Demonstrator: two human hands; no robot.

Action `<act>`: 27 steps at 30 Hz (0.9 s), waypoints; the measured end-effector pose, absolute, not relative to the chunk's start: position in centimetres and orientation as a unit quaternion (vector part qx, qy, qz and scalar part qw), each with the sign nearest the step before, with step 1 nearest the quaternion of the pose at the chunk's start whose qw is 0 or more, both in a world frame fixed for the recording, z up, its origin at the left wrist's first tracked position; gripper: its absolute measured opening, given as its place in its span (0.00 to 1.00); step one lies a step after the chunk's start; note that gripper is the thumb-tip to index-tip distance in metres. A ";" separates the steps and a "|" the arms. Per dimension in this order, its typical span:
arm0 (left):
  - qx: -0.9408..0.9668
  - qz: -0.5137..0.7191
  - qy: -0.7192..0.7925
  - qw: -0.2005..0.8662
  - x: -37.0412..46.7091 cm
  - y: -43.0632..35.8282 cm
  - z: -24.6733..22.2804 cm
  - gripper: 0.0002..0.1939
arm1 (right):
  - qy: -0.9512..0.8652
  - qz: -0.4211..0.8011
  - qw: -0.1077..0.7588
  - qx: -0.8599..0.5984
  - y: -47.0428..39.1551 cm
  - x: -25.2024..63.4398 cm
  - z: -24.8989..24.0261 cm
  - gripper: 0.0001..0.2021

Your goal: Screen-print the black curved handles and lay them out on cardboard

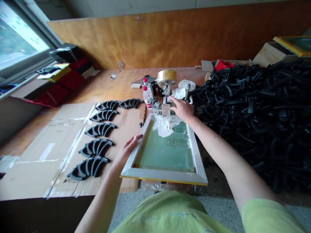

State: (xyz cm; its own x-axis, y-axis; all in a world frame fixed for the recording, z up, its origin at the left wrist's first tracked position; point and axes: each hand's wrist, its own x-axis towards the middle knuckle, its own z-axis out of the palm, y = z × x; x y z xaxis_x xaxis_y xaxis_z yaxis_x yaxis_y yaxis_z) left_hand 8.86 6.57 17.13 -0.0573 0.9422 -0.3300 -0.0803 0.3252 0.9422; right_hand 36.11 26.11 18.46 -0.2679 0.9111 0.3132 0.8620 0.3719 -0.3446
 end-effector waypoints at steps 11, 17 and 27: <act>0.337 0.621 0.476 0.524 11.4 13.0 21.6 0.25 | -0.827 0.166 0.140 -0.518 18.7 39.7 9.0 0.19; 0.249 0.387 0.512 0.725 15.7 6.0 13.2 0.30 | -0.859 0.090 0.174 -0.474 11.6 33.3 10.9 0.09; 0.112 0.393 0.766 0.496 1.2 1.0 4.1 0.27 | -0.760 0.054 0.004 -0.648 15.0 42.5 8.8 0.15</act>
State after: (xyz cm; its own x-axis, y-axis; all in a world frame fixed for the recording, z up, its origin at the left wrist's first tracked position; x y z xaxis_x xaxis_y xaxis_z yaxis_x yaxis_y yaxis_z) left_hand 1.25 1.01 4.10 -0.4821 0.5612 -0.6728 -0.2185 0.6667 0.7126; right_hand 42.53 14.96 8.80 -0.1600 0.9851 -0.0634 0.9842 0.1543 -0.0865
